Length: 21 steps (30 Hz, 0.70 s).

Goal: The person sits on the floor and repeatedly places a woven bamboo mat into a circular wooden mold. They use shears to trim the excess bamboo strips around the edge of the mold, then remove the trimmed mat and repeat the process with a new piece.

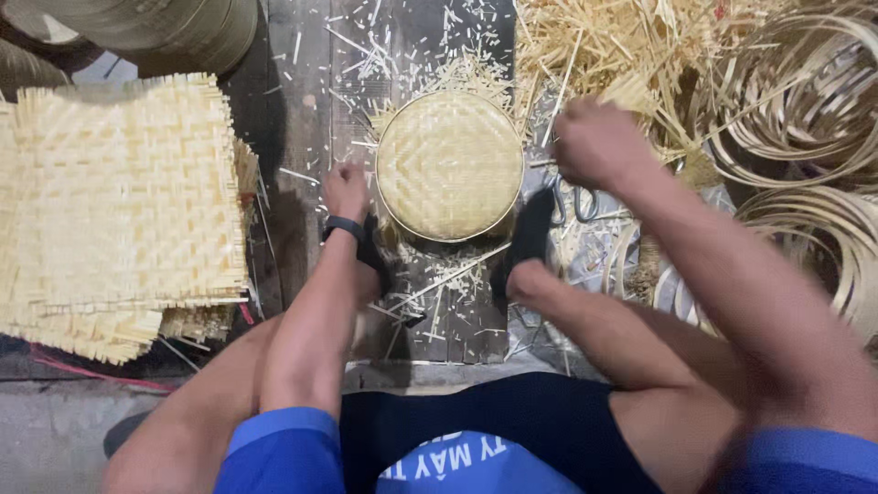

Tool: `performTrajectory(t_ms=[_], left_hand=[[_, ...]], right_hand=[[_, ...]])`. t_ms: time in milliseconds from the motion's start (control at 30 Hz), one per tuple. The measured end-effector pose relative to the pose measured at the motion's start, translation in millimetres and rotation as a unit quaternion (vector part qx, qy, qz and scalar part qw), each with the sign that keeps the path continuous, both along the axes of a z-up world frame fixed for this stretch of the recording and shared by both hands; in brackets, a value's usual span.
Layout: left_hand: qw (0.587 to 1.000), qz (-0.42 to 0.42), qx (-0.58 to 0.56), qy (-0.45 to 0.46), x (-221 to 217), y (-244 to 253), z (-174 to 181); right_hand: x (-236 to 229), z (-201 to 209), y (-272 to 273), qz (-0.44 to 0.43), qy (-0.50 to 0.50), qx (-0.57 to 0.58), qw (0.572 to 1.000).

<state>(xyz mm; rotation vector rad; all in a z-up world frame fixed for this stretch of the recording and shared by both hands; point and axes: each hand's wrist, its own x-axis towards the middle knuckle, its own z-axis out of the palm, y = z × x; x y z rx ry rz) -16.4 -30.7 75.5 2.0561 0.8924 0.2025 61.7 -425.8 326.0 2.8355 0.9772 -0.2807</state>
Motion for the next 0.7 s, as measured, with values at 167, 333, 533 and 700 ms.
performTrajectory(t_ms=[167,333,533,700], left_hand=[[0.997,-0.008,-0.035,0.074,-4,4,-22],[0.970,0.050,-0.211,0.105,34,-20,-70],[0.833,0.283,-0.475,-0.010,38,-50,-58],[0.816,0.165,-0.457,-0.313,31,-49,0]], right_hand=[[-1,-12,-26,-0.081,0.100,0.049,0.990],[12,-181,-1,-0.348,0.161,0.344,0.857],[17,-274,34,-0.556,0.313,0.641,0.425],[6,-214,-6,-0.396,0.215,0.734,0.508]])
